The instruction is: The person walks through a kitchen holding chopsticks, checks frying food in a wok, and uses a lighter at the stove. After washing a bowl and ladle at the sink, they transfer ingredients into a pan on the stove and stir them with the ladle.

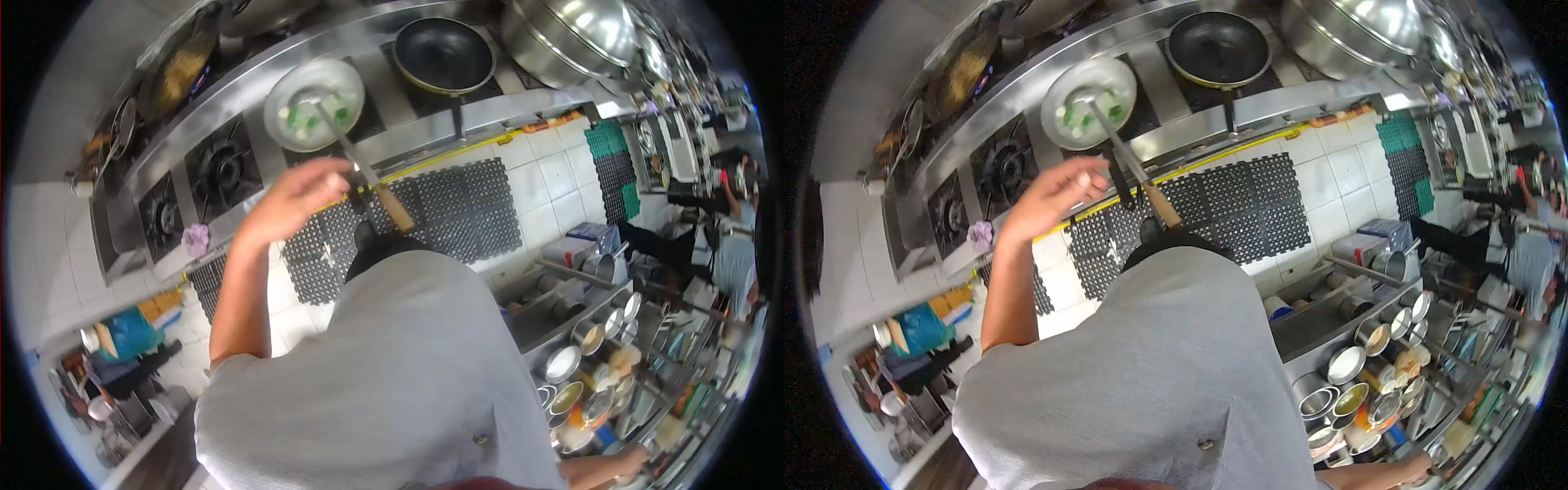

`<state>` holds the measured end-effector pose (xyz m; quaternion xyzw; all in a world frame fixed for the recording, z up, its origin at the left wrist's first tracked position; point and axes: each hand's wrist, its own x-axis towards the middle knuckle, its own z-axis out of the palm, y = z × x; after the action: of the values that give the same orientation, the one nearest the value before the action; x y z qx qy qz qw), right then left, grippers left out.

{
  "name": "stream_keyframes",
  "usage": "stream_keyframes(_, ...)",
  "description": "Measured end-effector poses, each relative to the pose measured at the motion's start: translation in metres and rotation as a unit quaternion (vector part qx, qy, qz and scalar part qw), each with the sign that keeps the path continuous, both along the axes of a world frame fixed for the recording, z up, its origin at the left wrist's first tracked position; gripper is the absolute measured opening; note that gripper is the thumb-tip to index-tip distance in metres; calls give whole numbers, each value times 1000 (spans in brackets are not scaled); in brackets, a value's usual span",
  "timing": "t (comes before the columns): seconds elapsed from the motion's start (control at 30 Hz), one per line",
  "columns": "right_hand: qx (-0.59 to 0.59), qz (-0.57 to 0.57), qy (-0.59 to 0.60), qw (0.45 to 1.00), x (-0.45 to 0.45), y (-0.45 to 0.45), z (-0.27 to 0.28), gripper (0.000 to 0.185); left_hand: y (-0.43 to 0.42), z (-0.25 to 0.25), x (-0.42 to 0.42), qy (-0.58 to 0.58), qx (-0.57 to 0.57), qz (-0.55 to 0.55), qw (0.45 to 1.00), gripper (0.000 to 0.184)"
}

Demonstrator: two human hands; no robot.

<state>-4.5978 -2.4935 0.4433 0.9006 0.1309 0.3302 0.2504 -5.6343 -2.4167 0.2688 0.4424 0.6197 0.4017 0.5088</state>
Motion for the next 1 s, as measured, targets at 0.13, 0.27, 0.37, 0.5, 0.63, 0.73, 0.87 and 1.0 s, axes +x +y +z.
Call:
stream_keyframes(0.13, -92, 353, 92, 927, -162, 105, -26, 48, -21, -84, -86, 68, -36, 198, 977, 44)
stream_keyframes(0.27, 1, 634, 591, 498, -550, 229, -186, 48, -20, -221, -104, 8, -187, 174, 967, 51)
stream_keyframes(0.37, -192, 711, 621, 270, -775, 214, -283, 74, -4, -239, -41, -252, -264, 141, 920, 77)
stream_keyframes(0.5, -265, 650, 642, 308, -872, 196, -320, 73, 16, -258, 11, -541, -76, 231, 805, 49)
stream_keyframes(0.63, -293, 540, 717, 329, -887, 206, -278, 57, 11, -263, 11, -513, -81, 286, 806, 47)
stream_keyframes(0.73, -308, 278, 872, 258, -888, 231, -267, 47, 11, -250, 10, -457, -122, 346, 810, 49)
stream_keyframes(0.87, -260, -63, 957, 110, -879, 280, -265, 38, 16, -243, 13, -415, -135, 368, 821, 49)
stream_keyframes(1.0, -302, 12, 943, 142, -874, 306, -241, 38, 21, -224, 19, -406, -143, 399, 810, 50)
